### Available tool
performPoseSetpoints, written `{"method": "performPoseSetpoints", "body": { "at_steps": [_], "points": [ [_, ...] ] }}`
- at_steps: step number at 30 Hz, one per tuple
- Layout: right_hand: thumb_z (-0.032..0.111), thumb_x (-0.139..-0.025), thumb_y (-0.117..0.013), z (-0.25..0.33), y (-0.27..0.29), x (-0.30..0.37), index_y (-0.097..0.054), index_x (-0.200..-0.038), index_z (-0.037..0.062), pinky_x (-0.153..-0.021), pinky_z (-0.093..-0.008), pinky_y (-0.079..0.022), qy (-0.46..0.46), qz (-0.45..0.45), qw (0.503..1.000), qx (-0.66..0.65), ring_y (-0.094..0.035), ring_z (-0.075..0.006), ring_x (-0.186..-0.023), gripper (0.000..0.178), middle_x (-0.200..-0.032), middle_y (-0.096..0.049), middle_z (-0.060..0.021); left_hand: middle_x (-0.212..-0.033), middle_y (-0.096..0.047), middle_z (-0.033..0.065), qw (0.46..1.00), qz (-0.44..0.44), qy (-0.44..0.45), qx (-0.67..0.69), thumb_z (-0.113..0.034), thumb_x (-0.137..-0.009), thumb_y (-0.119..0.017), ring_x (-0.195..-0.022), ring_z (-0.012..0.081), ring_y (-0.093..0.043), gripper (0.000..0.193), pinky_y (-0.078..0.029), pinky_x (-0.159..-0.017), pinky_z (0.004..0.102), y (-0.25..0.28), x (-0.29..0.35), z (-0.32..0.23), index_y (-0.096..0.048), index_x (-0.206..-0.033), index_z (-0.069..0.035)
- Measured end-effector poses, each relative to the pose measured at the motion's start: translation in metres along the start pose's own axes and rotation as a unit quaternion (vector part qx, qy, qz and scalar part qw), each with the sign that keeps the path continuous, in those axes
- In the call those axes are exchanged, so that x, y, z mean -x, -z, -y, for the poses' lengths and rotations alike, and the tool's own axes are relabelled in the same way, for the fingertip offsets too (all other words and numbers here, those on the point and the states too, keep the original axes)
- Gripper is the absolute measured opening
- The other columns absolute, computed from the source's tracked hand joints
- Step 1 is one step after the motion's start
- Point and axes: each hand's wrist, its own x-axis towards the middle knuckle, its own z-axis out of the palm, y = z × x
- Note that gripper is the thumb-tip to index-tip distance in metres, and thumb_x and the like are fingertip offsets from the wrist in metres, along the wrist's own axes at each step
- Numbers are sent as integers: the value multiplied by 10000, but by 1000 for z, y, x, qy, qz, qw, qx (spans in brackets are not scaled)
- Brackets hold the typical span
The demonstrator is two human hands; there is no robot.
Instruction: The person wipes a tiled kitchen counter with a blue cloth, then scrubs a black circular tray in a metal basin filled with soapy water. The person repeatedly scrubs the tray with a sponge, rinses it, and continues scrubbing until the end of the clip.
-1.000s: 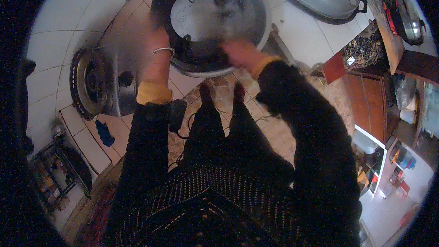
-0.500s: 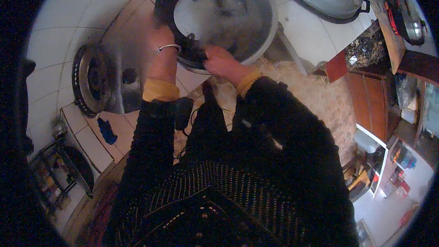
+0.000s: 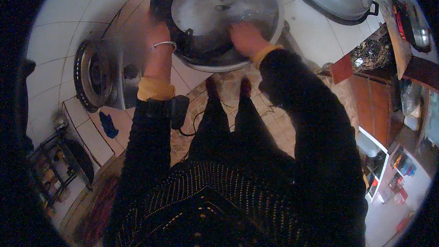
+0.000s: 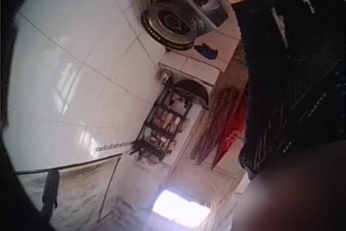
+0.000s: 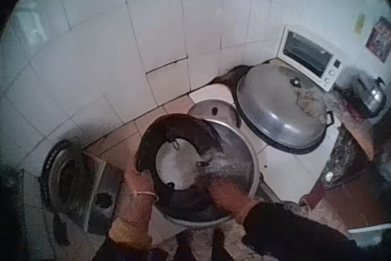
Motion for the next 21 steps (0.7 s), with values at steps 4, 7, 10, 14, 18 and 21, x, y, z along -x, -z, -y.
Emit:
{"method": "performPoseSetpoints", "body": {
  "at_steps": [4, 7, 10, 14, 18, 21],
  "points": [
    [66, -778, -582, 46, -2, 2, -557, -1245, 14, -965, -460, -457, -90, 86, 986, -107, -579, -383, -1116, 470, -1199, -606, -212, -1107, -701, 120, 1000, -26, -15, -1, 163, -717, -487, -1004, 202, -662, 567, -493, -930, 313, -3, -1, -1, -630, -1228, -37],
    [24, -765, -555, 79, 17, -8, -506, -1329, 1, -1042, -432, -422, -127, 111, 931, -324, -542, -389, -1196, 567, -1314, -556, -233, -1109, -699, 125, 999, -15, 41, 22, 161, -715, -491, -1005, 203, -663, 561, -494, -928, 314, -2, -1, 0, -633, -1221, -33],
    [-6, -760, -531, 102, 25, -16, -485, -1348, -7, -1065, -420, -407, -113, 70, 874, -468, -520, -399, -1230, 590, -1349, -534, -233, -1104, -700, 128, 998, -32, 48, -20, 152, -715, -496, -1006, 213, -665, 551, -494, -929, 318, 3, 3, -1, -636, -1216, -29],
    [63, -829, -528, 76, 19, -10, -580, -1209, 5, -943, -482, -468, 2, -76, 940, -333, -595, -417, -1056, 389, -1152, -619, -215, -1095, -701, 128, 998, -31, 21, -57, 143, -714, -496, -1006, 217, -666, 551, -496, -928, 325, 7, 4, 3, -633, -1220, -25],
    [52, -837, -513, 6, 8, -9, -590, -1180, 3, -942, -491, -468, 4, 24, 991, -129, -599, -412, -1059, 355, -1162, -613, -221, -1092, -703, 133, 998, -28, 51, 17, 141, -706, -495, -996, 222, -672, 560, -501, -920, 329, 4, -3, 13, -634, -1222, -26],
    [40, -830, -514, 0, -7, -10, -599, -1142, -3, -912, -507, -482, -16, 12, 996, -88, -607, -414, -1036, 326, -1173, -607, -227, -1085, -707, 135, 998, -39, 55, 14, 140, -705, -503, -985, 221, -677, 555, -504, -912, 327, 4, -1, 19, -640, -1216, -25]
  ]
}}
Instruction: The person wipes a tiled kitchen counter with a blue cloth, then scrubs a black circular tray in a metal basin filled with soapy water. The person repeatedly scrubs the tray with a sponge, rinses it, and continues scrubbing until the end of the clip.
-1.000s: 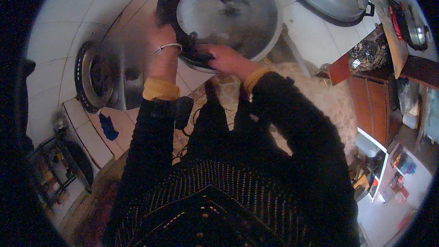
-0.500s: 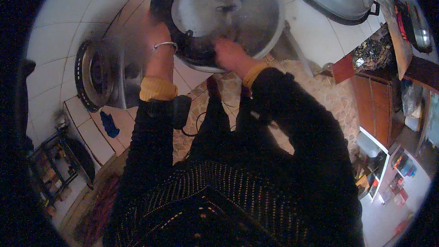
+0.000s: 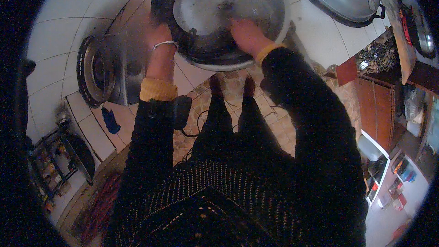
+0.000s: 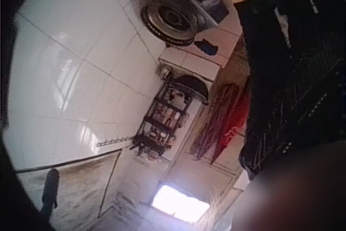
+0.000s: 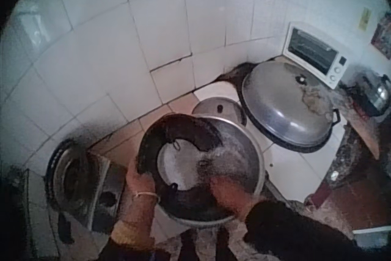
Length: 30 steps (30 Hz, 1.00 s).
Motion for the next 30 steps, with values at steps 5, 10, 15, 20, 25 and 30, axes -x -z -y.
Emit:
{"method": "performPoseSetpoints", "body": {
  "at_steps": [5, 10, 15, 20, 25, 30],
  "points": [
    [23, -770, -554, 57, -9, 13, -621, -1068, -13, -852, -509, -507, -76, -23, 987, -138, -624, -420, -967, 309, -1088, -636, -224, -1071, -713, 126, 1000, -11, -13, -10, 140, -706, -524, -972, 216, -678, 537, -506, -903, 320, -4, 0, 1, -648, -1203, -24],
    [9, -722, -591, 96, 11, -1, -586, -1235, 25, -957, -438, -478, -104, 93, 914, -382, -597, -381, -1111, 514, -1176, -628, -214, -1066, -715, 119, 999, -10, 2, 35, 148, -710, -527, -961, 218, -679, 537, -510, -897, 321, -5, 0, -6, -655, -1198, -37],
    [-3, -718, -604, 61, 24, 9, -571, -1296, 50, -1003, -413, -460, -49, 138, 941, -305, -586, -352, -1172, 581, -1232, -628, -197, -1057, -714, 129, 998, -4, -43, -35, 156, -702, -501, -962, 227, -681, 551, -512, -897, 327, 1, 6, -15, -653, -1198, -32],
    [6, -755, -598, -12, 18, 13, -595, -1204, 41, -927, -451, -487, 3, 78, 996, 33, -611, -398, -1024, 450, -1095, -643, -182, -1055, -714, 137, 995, 13, -94, -32, 155, -697, -493, -961, 237, -682, 561, -513, -898, 334, 0, 6, -23, -648, -1204, -29],
    [-9, -747, -569, 16, -5, 11, -597, -1192, 16, -944, -452, -481, -85, 109, 989, 53, -598, -421, -1047, 446, -1148, -628, -206, -1070, -712, 137, 997, 11, -81, 13, 147, -704, -505, -979, 238, -678, 553, -506, -908, 331, -2, 9, -30, -649, -1207, -32],
    [28, -725, -602, 78, 13, 8, -549, -1318, 41, -1011, -425, -451, -109, 137, 955, -241, -563, -400, -1169, 596, -1278, -588, -222, -1058, -713, 135, 994, 6, -105, -8, 134, -713, -520, -977, 241, -679, 550, -509, -897, 338, -9, 3, -28, -652, -1213, -53]
  ]
}}
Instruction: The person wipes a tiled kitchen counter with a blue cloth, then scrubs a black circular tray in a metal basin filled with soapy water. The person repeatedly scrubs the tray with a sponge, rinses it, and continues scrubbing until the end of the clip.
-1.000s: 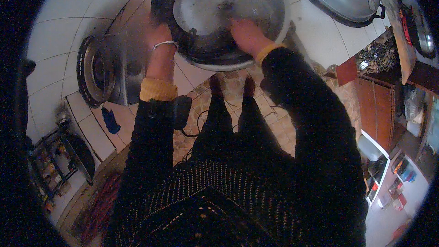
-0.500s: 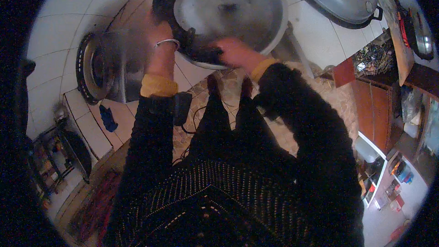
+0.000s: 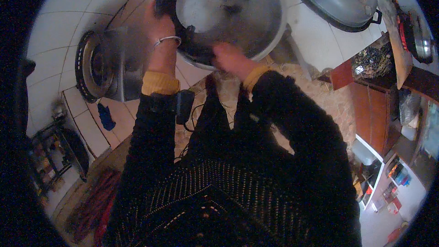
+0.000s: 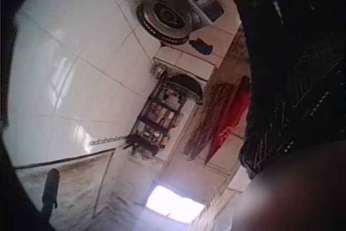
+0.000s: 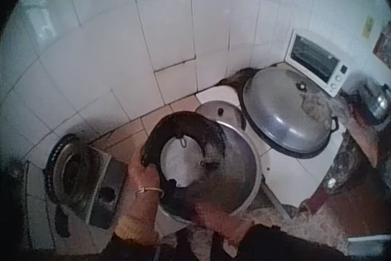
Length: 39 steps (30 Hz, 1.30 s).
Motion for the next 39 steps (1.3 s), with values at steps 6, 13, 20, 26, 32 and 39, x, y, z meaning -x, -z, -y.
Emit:
{"method": "performPoseSetpoints", "body": {
  "at_steps": [6, 13, 20, 26, 32, 39],
  "points": [
    [22, -733, -612, 9, 4, 3, -511, -1378, 78, -1055, -411, -423, 93, -4, 989, -111, -531, -379, -1239, 655, -1358, -554, -195, -1045, -715, 146, 999, -6, 3, -40, 119, -726, -528, -947, 245, -686, 540, -519, -877, 343, 1, 2, 21, -649, -1222, -58],
    [77, -828, -530, -77, 50, -6, -634, -1139, 63, -875, -477, -497, 99, -79, 936, 328, -617, -363, -1028, 328, -1093, -643, -188, -1039, -716, 141, 993, 2, 115, -12, 125, -719, -532, -925, 231, -685, 536, -525, -860, 341, 4, 2, 17, -670, -1198, -72],
    [67, -776, -587, -52, 8, -5, -573, -1253, 23, -976, -454, -451, 47, -6, 958, 281, -543, -387, -1160, 479, -1283, -558, -217, -987, -721, 137, 995, -42, 90, -12, 128, -715, -554, -868, 239, -689, 544, -532, -824, 341, 0, -2, 14, -692, -1181, -117],
    [43, -765, -585, 20, 4, 7, -470, -1400, 44, -1060, -432, -414, 91, 19, 988, -123, -521, -385, -1246, 645, -1366, -529, -230, -962, -718, 137, 996, -35, 63, -52, 123, -718, -553, -858, 240, -685, 515, -532, -814, 348, 2, -5, 14, -689, -1167, -92],
    [51, -800, -561, -32, 32, 10, -505, -1378, 79, -1055, -443, -411, 37, 57, 998, -13, -532, -361, -1242, 582, -1374, -540, -184, -996, -708, 150, 995, -22, 71, -60, 117, -719, -552, -894, 255, -681, 505, -525, -836, 350, 11, 2, 7, -671, -1174, -68],
    [118, -850, -537, -75, 36, -18, -603, -1207, 43, -900, -476, -493, 138, -161, 890, 403, -612, -365, -1076, 371, -1214, -610, -186, -1045, -695, 159, 996, -23, 83, -29, 109, -736, -555, -938, 259, -671, 505, -515, -867, 346, 4, -3, 29, -641, -1207, -51]
  ]
}}
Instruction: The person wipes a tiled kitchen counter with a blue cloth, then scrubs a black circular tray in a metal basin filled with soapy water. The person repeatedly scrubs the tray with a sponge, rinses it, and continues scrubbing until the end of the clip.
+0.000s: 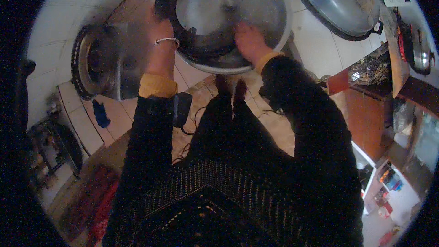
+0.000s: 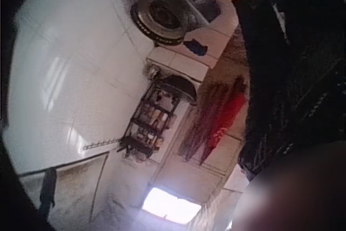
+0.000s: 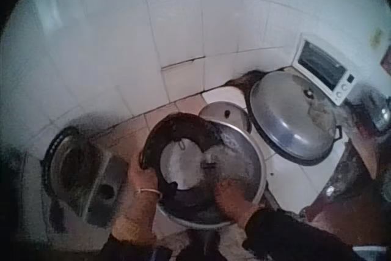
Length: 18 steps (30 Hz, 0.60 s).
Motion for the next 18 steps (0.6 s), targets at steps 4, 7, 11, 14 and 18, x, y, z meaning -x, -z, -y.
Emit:
{"method": "performPoseSetpoints", "body": {
  "at_steps": [4, 7, 11, 14, 18],
  "points": [
    [67, -819, -536, 43, 21, -9, -523, -1317, -1, -1059, -444, -399, -122, 206, 948, -211, -478, -373, -1287, 502, -1393, -496, -226, -1037, -697, 152, 997, -2, 55, 57, 110, -757, -550, -931, 246, -672, 473, -517, -862, 338, 4, 6, -9, -636, -1201, -28],
    [11, -771, -558, 86, 45, -25, -475, -1360, -28, -1111, -402, -362, -167, 156, 877, -423, -449, -395, -1318, 597, -1449, -442, -239, -1023, -704, 144, 999, 18, 27, -27, 112, -765, -547, -927, 240, -675, 470, -517, -864, 332, 10, 11, -21, -635, -1203, -33],
    [-69, -721, -568, 102, 59, -34, -415, -1431, 18, -1138, -381, -332, -117, 104, 811, -564, -436, -355, -1349, 730, -1466, -437, -215, -1007, -708, 140, 999, 15, 39, 15, 113, -768, -551, -923, 235, -679, 486, -517, -864, 331, 14, 7, -20, -641, -1208, -72],
    [-39, -743, -586, 79, 55, -22, -422, -1436, 49, -1117, -414, -355, -34, 123, 907, -402, -464, -350, -1324, 718, -1452, -468, -177, -1019, -708, 137, 998, 34, 54, 6, 126, -758, -556, -931, 235, -678, 507, -515, -869, 329, 11, 5, -6, -642, -1210, -87],
    [19, -783, -602, 23, 42, -13, -473, -1394, 68, -1055, -459, -402, -50, 210, 949, -228, -523, -370, -1234, 626, -1375, -533, -162, -1030, -709, 134, 992, 39, 83, 86, 136, -745, -564, -935, 232, -676, 523, -513, -872, 325, 5, 1, 10, -641, -1211, -86]
  ]
}}
